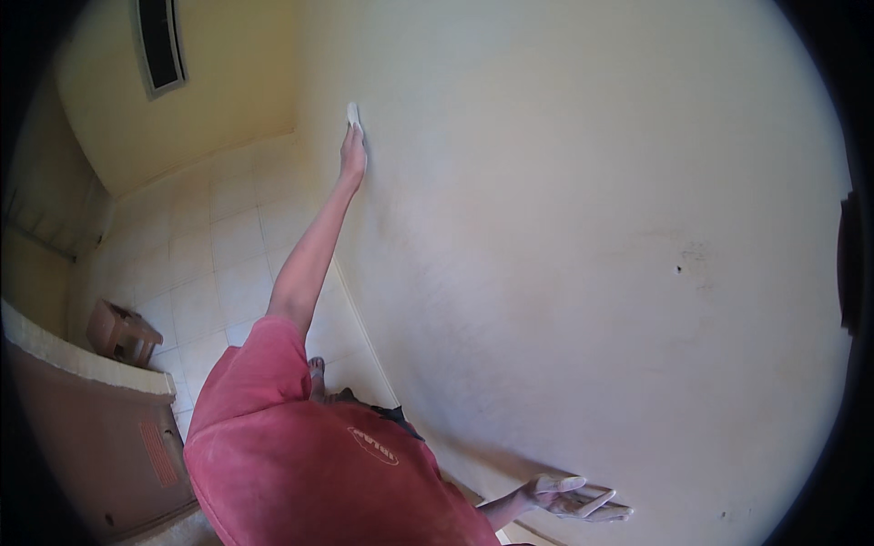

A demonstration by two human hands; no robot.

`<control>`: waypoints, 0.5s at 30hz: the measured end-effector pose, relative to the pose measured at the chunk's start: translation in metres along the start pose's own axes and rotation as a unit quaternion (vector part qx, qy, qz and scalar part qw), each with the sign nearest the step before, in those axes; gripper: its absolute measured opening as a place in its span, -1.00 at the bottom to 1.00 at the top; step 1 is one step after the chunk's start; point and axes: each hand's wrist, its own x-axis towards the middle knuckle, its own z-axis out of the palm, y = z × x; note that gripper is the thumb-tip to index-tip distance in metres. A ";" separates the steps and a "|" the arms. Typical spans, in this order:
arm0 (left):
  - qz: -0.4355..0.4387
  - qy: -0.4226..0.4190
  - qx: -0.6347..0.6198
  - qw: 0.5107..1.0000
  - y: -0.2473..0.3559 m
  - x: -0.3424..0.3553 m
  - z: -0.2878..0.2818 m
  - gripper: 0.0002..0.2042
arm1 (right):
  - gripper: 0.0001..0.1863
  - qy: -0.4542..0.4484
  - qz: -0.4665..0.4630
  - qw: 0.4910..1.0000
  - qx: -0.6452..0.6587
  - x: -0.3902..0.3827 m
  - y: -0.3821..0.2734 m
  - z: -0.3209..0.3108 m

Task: The person wipes a wall with a white cloth, moving in vertical and circular motions across different sections. The person repeatedly rubs the same areas and occasionally pauses to touch the wall with bare hands.

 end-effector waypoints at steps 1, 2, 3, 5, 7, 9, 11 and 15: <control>0.031 -0.004 0.017 0.999 0.009 -0.006 0.009 -0.43 | -0.48 -0.007 0.026 1.000 -0.009 -0.010 0.003 0.004; 0.075 -0.007 0.033 0.997 0.026 -0.018 0.019 -0.44 | -0.48 -0.013 0.029 0.999 -0.017 -0.012 0.002 0.001; 0.128 -0.014 0.046 0.991 0.051 -0.038 0.029 -0.45 | -0.49 -0.018 0.031 0.999 -0.025 -0.014 0.001 -0.001; 0.244 -0.052 0.067 0.966 0.110 -0.085 0.047 -0.46 | -0.49 -0.024 -0.015 0.998 -0.047 -0.002 0.001 -0.006; 0.342 -0.118 0.074 0.929 0.146 -0.142 0.062 -0.46 | -0.49 -0.025 -0.029 0.997 -0.059 0.000 0.003 -0.009; 0.414 -0.173 0.078 0.890 0.163 -0.209 0.075 -0.44 | -0.49 -0.025 -0.030 0.998 -0.052 -0.002 0.005 -0.008; 0.468 -0.206 0.079 0.856 0.166 -0.263 0.083 -0.53 | -0.49 -0.022 -0.030 0.998 -0.045 -0.004 0.003 -0.007; 0.465 -0.214 0.075 0.856 0.147 -0.250 0.080 -0.55 | -0.50 -0.018 -0.036 0.998 -0.042 -0.004 0.006 -0.008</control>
